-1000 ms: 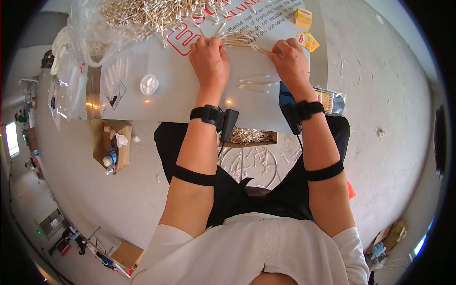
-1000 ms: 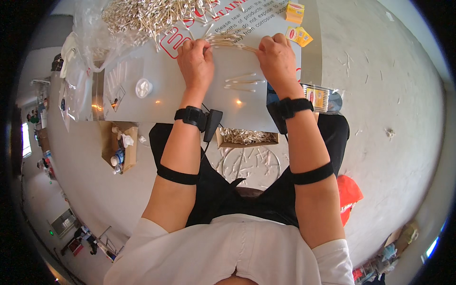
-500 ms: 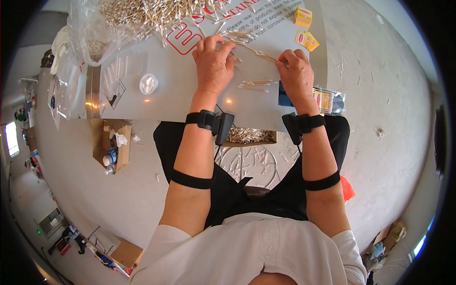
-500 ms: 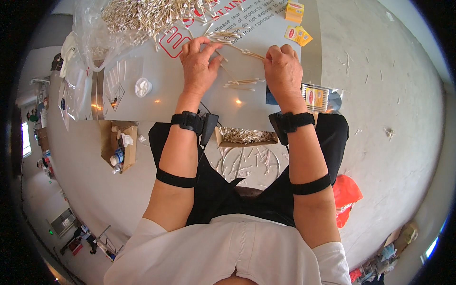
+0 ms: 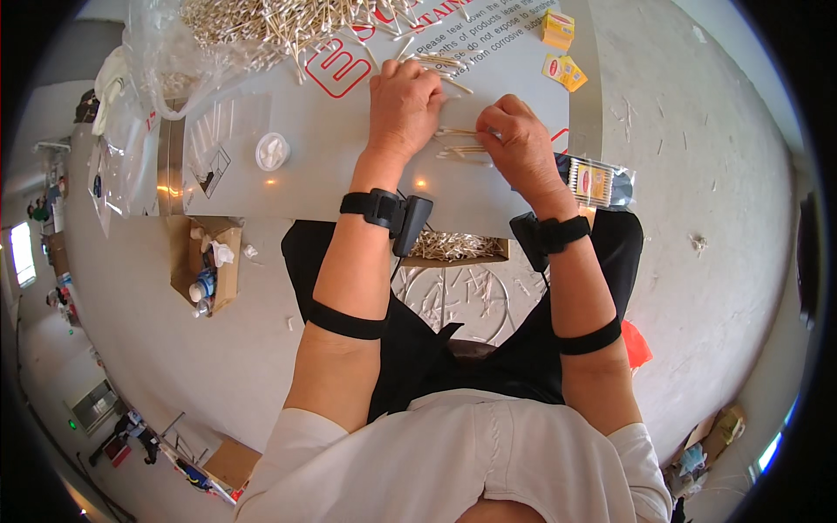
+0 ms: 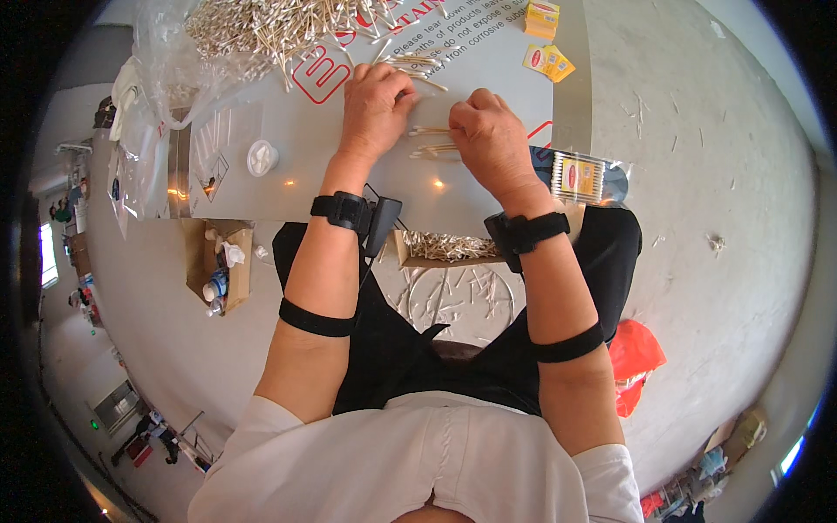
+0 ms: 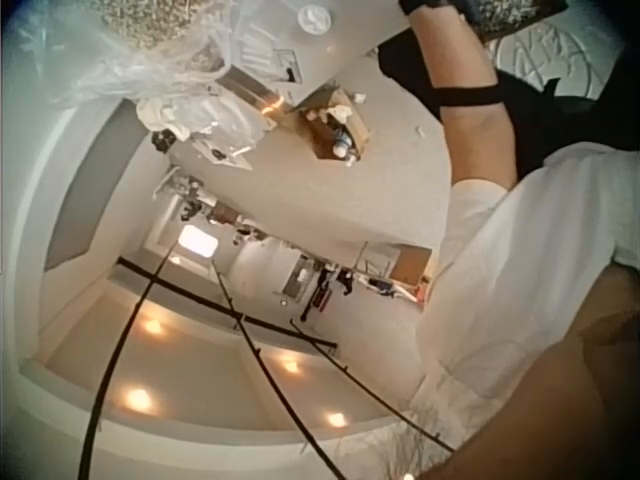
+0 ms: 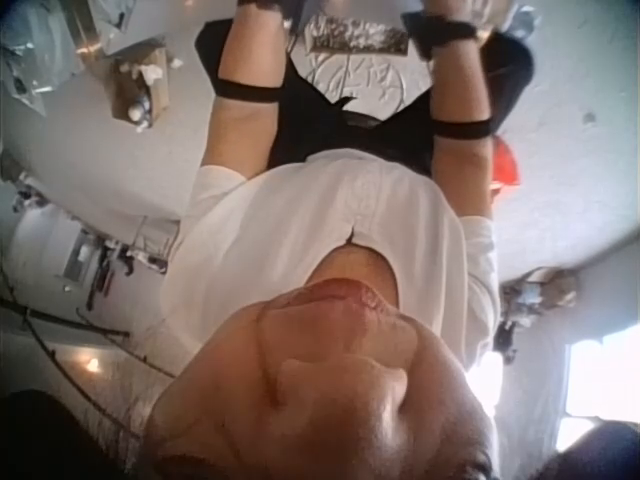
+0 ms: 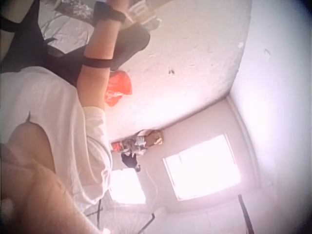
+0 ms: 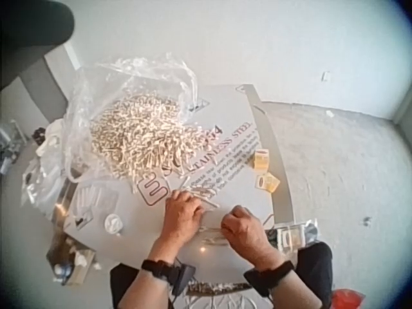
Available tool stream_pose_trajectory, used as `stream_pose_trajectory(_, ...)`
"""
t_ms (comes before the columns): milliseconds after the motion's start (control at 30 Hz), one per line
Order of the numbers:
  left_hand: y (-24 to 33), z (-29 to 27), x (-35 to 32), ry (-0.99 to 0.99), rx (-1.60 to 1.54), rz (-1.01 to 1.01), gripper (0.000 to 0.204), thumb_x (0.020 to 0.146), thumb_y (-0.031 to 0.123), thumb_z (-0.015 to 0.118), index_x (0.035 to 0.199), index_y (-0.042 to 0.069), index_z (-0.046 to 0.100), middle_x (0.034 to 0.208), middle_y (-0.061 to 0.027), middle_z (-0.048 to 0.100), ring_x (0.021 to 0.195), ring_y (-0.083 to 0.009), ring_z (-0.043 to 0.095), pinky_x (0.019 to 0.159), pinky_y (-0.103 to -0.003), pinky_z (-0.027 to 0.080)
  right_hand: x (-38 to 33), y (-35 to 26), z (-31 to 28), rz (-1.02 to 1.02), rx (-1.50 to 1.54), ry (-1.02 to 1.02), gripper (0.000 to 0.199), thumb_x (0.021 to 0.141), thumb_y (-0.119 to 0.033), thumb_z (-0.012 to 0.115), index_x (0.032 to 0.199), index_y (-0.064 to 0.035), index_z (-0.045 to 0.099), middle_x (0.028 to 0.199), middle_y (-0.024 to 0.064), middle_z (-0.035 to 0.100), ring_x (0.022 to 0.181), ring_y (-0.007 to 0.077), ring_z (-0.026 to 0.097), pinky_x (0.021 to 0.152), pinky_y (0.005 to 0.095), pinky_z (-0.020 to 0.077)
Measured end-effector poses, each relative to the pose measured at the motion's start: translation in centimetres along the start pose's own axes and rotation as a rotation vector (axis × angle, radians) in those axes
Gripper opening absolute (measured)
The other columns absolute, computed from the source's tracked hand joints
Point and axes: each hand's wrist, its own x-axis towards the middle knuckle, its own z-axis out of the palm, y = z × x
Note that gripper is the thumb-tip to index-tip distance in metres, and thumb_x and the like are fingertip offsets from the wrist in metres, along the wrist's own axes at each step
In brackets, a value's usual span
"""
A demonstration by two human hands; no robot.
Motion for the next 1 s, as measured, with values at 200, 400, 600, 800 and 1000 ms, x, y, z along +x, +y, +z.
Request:
stream_pose_trajectory(200, 0.0, -0.3, 1.4, 0.076, 0.005, -0.024, 0.017, 0.074, 0.012, 0.077, 0.088, 0.015, 0.068, 0.095, -0.0008, 0.061, 0.100, -0.0269, 0.051, 0.086, -0.041, 0.041, -1.2, -1.4, -0.1, 0.080, 0.159, 0.022, 0.012, 0.073, -0.007, 0.073, 0.082, -0.0065, 0.065, 0.088, 0.0084, 0.059, 0.088, 0.0305, 0.061, 0.075, 0.0407, 0.0517)
stream_pose_trajectory(400, 0.2, -0.1, 1.9, -0.054, 0.031, 0.073, 0.012, 0.075, 0.013, 0.076, 0.084, 0.013, 0.068, 0.093, -0.0011, 0.062, 0.100, -0.0263, 0.053, 0.085, -0.041, 0.043, -1.6, -1.1, 0.5, -0.088, 0.024, 0.015, 0.015, 0.073, -0.008, 0.074, 0.086, -0.0076, 0.066, 0.089, 0.0072, 0.060, 0.085, 0.0311, 0.061, 0.074, 0.0416, 0.0515)
stream_pose_trajectory(600, 1.4, -0.5, 0.4, -0.186, -0.085, 0.128, 0.009, 0.077, 0.011, 0.072, 0.086, 0.011, 0.069, 0.092, -0.0019, 0.062, 0.098, -0.0276, 0.054, 0.085, -0.041, 0.044, -1.4, -0.7, 0.9, 0.047, 0.077, 0.040, 0.011, 0.077, -0.006, 0.070, 0.087, -0.0066, 0.065, 0.089, 0.0085, 0.060, 0.077, 0.0316, 0.062, 0.067, 0.0404, 0.0519)
stream_pose_trajectory(800, 2.6, -2.3, -3.1, -0.149, -0.090, 0.088, 0.038, 0.081, 0.019, 0.071, 0.117, 0.009, 0.062, 0.123, -0.0082, 0.056, 0.117, -0.0297, 0.049, 0.098, -0.045, 0.040, -2.6, -0.9, 0.2, 0.206, 0.216, 0.230, 0.017, 0.077, 0.003, 0.066, 0.092, -0.0040, 0.065, 0.095, 0.0099, 0.060, 0.077, 0.0267, 0.063, 0.068, 0.0349, 0.0527)
stream_pose_trajectory(1000, 5.7, -1.7, -7.4, -0.254, 0.118, 0.084, 0.076, 0.084, 0.040, 0.069, 0.144, 0.004, 0.041, 0.156, -0.0142, 0.032, 0.145, -0.0330, 0.025, 0.116, -0.055, 0.022, -4.4, -0.4, 0.8, 0.276, 0.420, 0.407, 0.025, 0.083, 0.003, 0.063, 0.107, 0.0002, 0.063, 0.121, 0.0131, 0.059, 0.098, 0.0231, 0.062, 0.086, 0.0320, 0.0514)
